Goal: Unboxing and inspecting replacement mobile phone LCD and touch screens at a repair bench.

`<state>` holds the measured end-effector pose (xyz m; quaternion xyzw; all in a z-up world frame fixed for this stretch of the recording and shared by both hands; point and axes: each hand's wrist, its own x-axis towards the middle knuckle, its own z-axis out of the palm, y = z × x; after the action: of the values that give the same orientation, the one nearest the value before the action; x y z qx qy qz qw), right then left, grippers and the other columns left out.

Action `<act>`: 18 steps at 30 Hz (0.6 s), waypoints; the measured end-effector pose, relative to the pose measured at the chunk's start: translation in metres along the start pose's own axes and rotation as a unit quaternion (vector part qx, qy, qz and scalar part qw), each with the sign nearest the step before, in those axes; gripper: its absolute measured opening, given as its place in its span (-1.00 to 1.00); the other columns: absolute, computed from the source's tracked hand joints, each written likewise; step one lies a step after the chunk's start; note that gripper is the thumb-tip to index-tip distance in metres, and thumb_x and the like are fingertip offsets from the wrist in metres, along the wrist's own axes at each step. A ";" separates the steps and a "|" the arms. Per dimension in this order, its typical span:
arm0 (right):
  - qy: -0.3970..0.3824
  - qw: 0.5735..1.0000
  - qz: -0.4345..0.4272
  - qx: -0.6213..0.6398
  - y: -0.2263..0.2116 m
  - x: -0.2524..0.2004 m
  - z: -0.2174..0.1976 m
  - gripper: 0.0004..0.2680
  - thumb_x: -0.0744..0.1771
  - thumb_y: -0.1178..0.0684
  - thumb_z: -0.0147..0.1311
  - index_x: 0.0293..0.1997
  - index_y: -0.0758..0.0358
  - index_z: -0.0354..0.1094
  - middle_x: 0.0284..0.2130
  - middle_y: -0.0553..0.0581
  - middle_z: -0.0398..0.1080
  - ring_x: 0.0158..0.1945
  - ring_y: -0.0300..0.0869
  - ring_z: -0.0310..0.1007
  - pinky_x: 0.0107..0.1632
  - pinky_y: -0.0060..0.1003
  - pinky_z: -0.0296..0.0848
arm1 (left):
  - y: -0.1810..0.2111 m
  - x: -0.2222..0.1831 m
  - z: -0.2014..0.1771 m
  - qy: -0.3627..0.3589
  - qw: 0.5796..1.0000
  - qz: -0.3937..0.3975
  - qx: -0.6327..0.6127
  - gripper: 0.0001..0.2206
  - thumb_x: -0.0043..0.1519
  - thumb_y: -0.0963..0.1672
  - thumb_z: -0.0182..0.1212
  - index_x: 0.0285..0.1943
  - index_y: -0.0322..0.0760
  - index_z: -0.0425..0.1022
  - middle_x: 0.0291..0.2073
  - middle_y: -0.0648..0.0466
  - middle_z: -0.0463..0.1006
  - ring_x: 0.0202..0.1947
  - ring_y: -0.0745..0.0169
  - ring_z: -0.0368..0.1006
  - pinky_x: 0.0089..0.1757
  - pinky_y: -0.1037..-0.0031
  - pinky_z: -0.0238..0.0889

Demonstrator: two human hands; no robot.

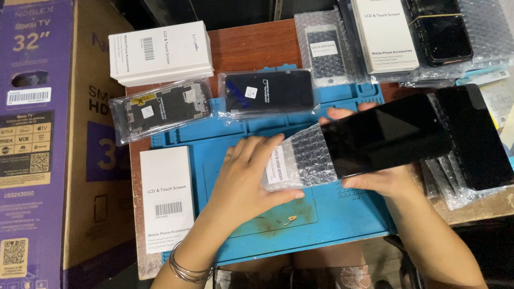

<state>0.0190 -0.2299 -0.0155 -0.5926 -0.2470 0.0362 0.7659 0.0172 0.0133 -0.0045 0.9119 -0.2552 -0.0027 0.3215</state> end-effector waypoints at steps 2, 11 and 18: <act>-0.016 0.995 0.003 -0.100 0.000 -0.001 0.003 -0.33 0.11 -0.03 0.20 0.24 0.13 -0.26 0.25 0.37 -0.04 0.23 0.04 0.12 0.32 0.01 0.02 | 0.002 0.000 0.000 -0.014 1.000 -0.007 -0.005 -0.18 -0.17 0.18 0.32 0.22 -0.20 0.18 -0.05 0.02 0.29 -0.04 -0.02 0.25 -0.12 0.14 0.16; -0.048 0.998 0.007 -0.033 -0.008 0.004 0.012 -0.35 0.26 -0.23 0.04 0.36 0.10 -0.42 0.31 0.38 -0.17 0.34 0.14 -0.04 0.34 0.14 -0.02 | 0.007 0.003 -0.004 -0.048 0.994 -0.042 -0.086 -0.24 -0.20 0.13 0.33 0.18 -0.14 0.19 -0.11 0.08 0.31 -0.03 0.07 0.25 -0.07 0.28 0.01; 0.167 0.984 -0.031 -0.046 0.000 0.003 0.017 -0.10 0.07 -0.11 0.18 0.37 0.07 -0.65 0.10 0.47 0.13 0.24 0.19 0.16 0.25 0.04 0.23 | 0.015 0.000 -0.013 -0.066 0.984 -0.132 -0.097 -0.29 -0.20 0.15 0.28 0.15 -0.05 0.23 -0.10 0.13 0.39 -0.09 0.06 0.37 -0.12 0.26 0.19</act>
<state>0.0142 -0.2140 -0.0117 -0.6169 -0.1348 -0.0982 0.7692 0.0126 0.0107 0.0148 0.8998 -0.1515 -0.1299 0.3880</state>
